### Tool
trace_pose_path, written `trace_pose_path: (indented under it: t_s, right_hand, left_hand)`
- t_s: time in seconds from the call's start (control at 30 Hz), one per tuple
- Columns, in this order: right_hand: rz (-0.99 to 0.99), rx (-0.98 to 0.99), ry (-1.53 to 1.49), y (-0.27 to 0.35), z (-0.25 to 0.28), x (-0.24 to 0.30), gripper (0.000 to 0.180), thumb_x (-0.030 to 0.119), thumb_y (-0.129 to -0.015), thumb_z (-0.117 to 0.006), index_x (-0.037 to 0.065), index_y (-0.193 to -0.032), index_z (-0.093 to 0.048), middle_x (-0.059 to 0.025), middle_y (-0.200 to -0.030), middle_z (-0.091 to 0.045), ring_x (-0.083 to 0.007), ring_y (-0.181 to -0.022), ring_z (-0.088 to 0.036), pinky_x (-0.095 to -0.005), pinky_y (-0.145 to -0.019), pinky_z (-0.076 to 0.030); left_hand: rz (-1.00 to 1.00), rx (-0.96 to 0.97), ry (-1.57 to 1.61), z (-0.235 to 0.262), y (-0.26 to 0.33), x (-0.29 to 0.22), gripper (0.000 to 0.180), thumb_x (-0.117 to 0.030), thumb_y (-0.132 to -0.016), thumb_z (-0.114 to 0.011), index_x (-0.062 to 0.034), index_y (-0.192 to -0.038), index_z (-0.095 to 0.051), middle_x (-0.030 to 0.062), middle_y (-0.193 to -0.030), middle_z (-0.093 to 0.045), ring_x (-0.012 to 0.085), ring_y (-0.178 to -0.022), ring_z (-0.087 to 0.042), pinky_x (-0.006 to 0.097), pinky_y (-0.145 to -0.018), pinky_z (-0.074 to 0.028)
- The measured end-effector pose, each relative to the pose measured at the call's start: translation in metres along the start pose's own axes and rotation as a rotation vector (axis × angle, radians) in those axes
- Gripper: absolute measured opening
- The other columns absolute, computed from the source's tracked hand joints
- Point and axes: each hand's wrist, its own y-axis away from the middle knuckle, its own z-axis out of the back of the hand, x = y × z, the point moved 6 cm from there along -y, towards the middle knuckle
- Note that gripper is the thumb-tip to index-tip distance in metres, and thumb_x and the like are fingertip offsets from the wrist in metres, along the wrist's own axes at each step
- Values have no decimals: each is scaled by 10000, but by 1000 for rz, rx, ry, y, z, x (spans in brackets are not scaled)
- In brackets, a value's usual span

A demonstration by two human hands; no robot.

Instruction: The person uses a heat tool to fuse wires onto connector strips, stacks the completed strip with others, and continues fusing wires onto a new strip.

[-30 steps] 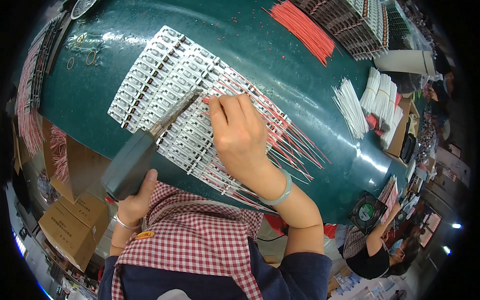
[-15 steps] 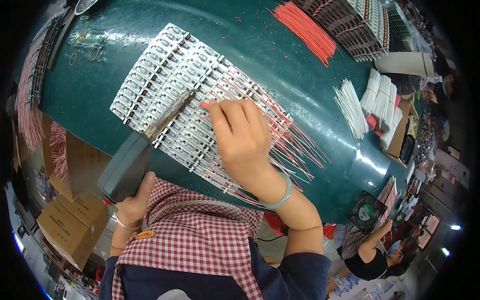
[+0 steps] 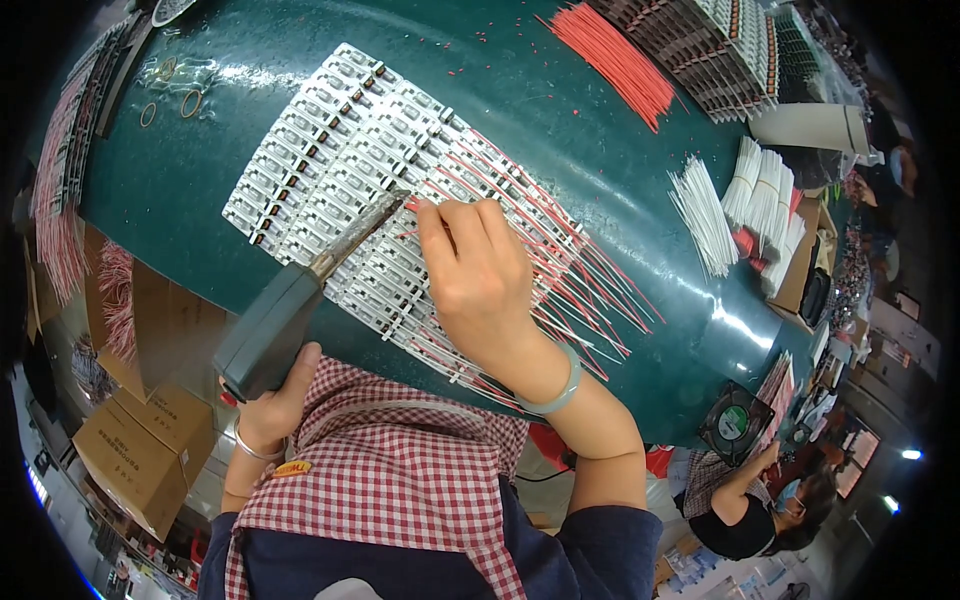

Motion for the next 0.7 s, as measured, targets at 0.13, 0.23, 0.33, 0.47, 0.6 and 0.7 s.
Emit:
trace_pose_path:
  t_s: [0.13, 0.23, 0.33, 0.47, 0.6, 0.7]
  right_hand:
    - [-30, -7, 5, -2, 1, 0, 298, -74, -682, -675, -23, -975, -679, -98, -847, -611, -226, -726, -570, -329, -591, -478]
    - [-36, 3, 2, -2, 1, 1, 297, -74, -684, -674, -24, -977, -678, -101, -851, -611, -227, -731, -570, -328, -592, -478]
    - [-39, 17, 11, -1, 0, 0, 297, -72, -685, -673, -25, -978, -677, -104, -855, -611, -229, -738, -572, -329, -596, -479]
    - [32, -8, 28, 0, -1, 1, 290, -19, -695, -648, -61, -982, -664, -100, -867, -579, -220, -759, -546, -307, -541, -456]
    - [21, 2, 32, 1, -2, 0, 290, -14, -694, -650, -61, -980, -661, -99, -865, -577, -222, -761, -547, -310, -543, -457]
    - [24, -6, 28, 0, -1, 0, 295, -5, -688, -652, -62, -977, -658, -100, -867, -579, -226, -767, -552, -318, -555, -461]
  left_hand:
    - [-8, 16, 6, -2, -3, -2, 216, -20, -791, -738, 36, -990, -675, 110, -897, -661, 180, -701, -643, 256, -639, -506]
    - [9, 11, 28, -2, -2, -2, 205, -19, -791, -735, 40, -976, -672, 109, -897, -659, 182, -697, -638, 256, -637, -502]
    - [-3, 10, 6, 0, 0, 0, 203, -22, -783, -741, 40, -966, -677, 121, -886, -666, 200, -693, -644, 266, -632, -506]
    - [-39, -43, 1, 3, 5, 5, 213, -34, -774, -755, 38, -962, -685, 138, -869, -675, 222, -689, -654, 282, -623, -512]
    - [-49, -89, 44, 7, 10, 8, 227, -51, -771, -772, 36, -965, -693, 149, -860, -682, 236, -685, -663, 297, -616, -518]
    - [-45, -93, 50, 7, 11, 9, 225, -53, -774, -772, 36, -966, -695, 146, -852, -682, 235, -680, -662, 297, -613, -518]
